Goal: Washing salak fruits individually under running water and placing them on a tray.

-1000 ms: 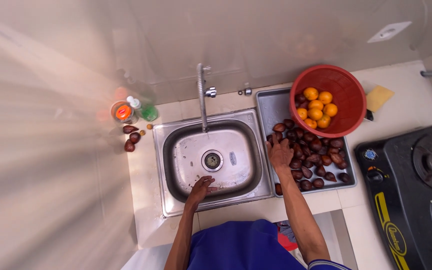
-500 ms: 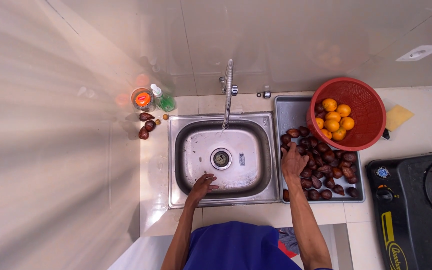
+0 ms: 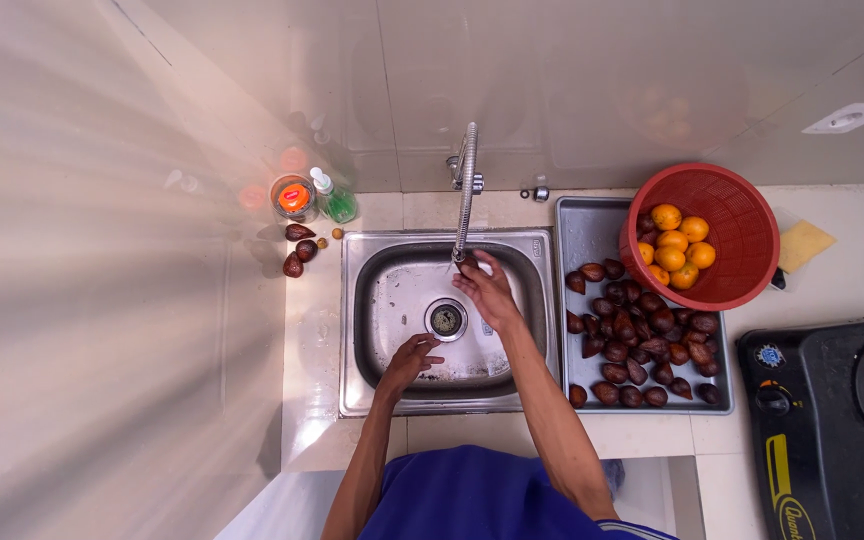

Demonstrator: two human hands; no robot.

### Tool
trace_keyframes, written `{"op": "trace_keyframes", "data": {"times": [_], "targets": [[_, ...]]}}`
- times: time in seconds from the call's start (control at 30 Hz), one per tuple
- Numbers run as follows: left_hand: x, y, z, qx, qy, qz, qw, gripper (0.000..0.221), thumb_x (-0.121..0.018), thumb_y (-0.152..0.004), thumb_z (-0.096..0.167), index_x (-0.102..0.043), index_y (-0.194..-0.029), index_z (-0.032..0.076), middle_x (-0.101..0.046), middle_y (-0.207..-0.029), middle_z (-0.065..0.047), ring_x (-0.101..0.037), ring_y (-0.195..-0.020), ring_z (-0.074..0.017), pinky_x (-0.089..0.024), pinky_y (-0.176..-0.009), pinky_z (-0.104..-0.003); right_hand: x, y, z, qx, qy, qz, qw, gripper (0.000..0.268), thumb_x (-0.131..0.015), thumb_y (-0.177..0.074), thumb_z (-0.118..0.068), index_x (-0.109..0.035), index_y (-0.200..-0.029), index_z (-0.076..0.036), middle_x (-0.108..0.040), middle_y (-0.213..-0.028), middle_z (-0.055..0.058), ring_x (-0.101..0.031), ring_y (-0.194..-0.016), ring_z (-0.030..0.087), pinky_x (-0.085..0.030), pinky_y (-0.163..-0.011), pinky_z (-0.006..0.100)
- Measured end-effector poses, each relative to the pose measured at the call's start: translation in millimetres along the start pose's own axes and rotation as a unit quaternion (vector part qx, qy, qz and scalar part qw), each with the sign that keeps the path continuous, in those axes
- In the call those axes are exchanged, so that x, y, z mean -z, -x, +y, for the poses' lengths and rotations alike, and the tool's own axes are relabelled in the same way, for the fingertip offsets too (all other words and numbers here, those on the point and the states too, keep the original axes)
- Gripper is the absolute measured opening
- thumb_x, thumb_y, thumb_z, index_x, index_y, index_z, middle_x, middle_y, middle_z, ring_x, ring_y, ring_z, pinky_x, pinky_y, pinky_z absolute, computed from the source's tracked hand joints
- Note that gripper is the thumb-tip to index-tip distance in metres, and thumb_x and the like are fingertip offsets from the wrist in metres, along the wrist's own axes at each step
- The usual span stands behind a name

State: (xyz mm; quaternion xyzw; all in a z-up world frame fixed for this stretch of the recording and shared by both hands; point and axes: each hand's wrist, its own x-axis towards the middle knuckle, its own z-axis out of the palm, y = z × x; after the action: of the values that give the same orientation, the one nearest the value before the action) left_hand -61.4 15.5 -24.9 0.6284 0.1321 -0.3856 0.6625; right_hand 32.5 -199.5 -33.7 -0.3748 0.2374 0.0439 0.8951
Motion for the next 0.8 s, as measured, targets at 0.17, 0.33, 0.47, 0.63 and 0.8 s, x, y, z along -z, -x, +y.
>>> {"op": "trace_keyframes", "data": {"times": [0.17,0.33,0.47,0.63,0.8], "targets": [[3,2,-2,0.005,0.007,-0.011,1.000,0.054,-0.052,-0.104,0.033,-0.043,-0.149,0.005,-0.058,-0.145,-0.021,-0.067,-0.117,-0.0396,-0.048,-0.101,-0.051,-34,-5,-2,-0.050,0.018,-0.056,0.997,0.039,-0.073,-0.091,-0.001,-0.064,-0.128,-0.011,-0.074,-0.103,0.013,-0.078,-0.081,0.025,-0.067,-0.083,0.040],[6,-7,-18,0.015,0.014,-0.019,1.000,0.055,-0.053,-0.105,0.033,-0.041,-0.150,0.004,-0.057,-0.146,-0.020,-0.067,-0.118,-0.0411,-0.046,-0.103,-0.053,-44,0,-9,-0.065,0.102,-0.066,0.990,0.024,-0.063,-0.103,-0.022,-0.052,-0.123,-0.018,-0.069,-0.092,0.009,-0.047,-0.045,0.010,-0.046,-0.044,0.025],[5,-5,-13,0.009,0.011,-0.024,1.000,0.055,-0.053,-0.104,0.033,-0.041,-0.150,0.005,-0.058,-0.145,-0.021,-0.066,-0.119,-0.0418,-0.046,-0.103,-0.055,-41,-3,-4,-0.007,0.043,-0.075,0.996,0.027,-0.047,-0.106,-0.016,-0.057,-0.131,-0.010,-0.063,-0.097,0.012,-0.052,-0.060,0.015,-0.050,-0.058,0.029],[7,-5,-15,0.005,0.015,-0.025,1.000,0.055,-0.054,-0.105,0.034,-0.041,-0.150,0.006,-0.059,-0.144,-0.019,-0.067,-0.118,-0.0390,-0.048,-0.101,-0.050,-48,0,-4,0.023,0.051,-0.080,0.995,0.022,-0.062,-0.103,-0.015,-0.065,-0.122,-0.004,-0.064,-0.096,0.010,-0.060,-0.069,0.016,-0.058,-0.065,0.027],[6,-2,-13,0.009,0.017,-0.013,1.000,0.051,-0.053,-0.105,0.032,-0.043,-0.149,0.008,-0.060,-0.143,-0.016,-0.068,-0.116,-0.0368,-0.049,-0.100,-0.048,-64,9,-16,-0.053,0.103,-0.013,0.993,0.021,-0.045,-0.102,-0.032,-0.056,-0.102,-0.014,-0.048,-0.076,0.001,-0.031,-0.045,0.006,-0.026,-0.034,0.020]]}}
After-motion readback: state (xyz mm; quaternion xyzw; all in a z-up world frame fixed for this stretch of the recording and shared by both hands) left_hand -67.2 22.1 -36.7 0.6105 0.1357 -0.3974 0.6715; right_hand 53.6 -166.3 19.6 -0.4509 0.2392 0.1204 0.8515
